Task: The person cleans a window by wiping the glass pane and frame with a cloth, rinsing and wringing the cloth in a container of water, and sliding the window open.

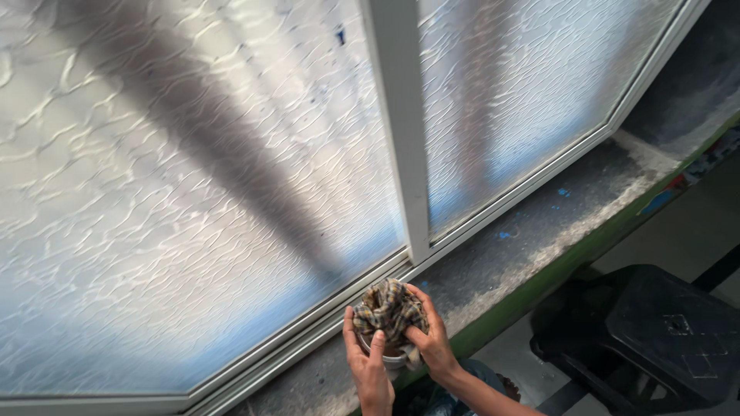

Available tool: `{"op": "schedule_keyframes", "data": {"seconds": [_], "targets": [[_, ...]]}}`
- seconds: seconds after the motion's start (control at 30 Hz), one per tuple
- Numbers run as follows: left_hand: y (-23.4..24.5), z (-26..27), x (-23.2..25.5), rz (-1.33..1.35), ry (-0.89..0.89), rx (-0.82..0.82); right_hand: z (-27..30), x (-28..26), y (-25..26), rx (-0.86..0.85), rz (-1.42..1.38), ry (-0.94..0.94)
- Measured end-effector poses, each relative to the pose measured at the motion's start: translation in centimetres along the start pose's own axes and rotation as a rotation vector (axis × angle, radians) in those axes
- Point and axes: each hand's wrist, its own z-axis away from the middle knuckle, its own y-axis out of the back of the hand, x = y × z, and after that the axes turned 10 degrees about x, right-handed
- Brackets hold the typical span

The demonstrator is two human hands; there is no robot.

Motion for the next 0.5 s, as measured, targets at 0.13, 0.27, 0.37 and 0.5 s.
{"op": "schedule_keyframes", "data": {"seconds": [0.13,0.27,0.37,0.5], "targets": [[-4.5,-0.2,-3.2,0.068,0.058,-0.082,-2.5,-2.5,4.2,0.057,0.016,0.001],[-10.9,-0.7,-8.3,0.079,0.122,-0.201,-7.2,-5.1,10.7,0.150,-0.017,0.118],[-16.8,-0.9,-11.7,0.077,0.138,-0.304,-11.2,-7.5,16.2,0.189,0.001,0.161],[-24.0,-1.2,-15.3,0.083,0.233,-0.399,-17.4,-10.3,22.7,0.219,0.062,0.246]]}}
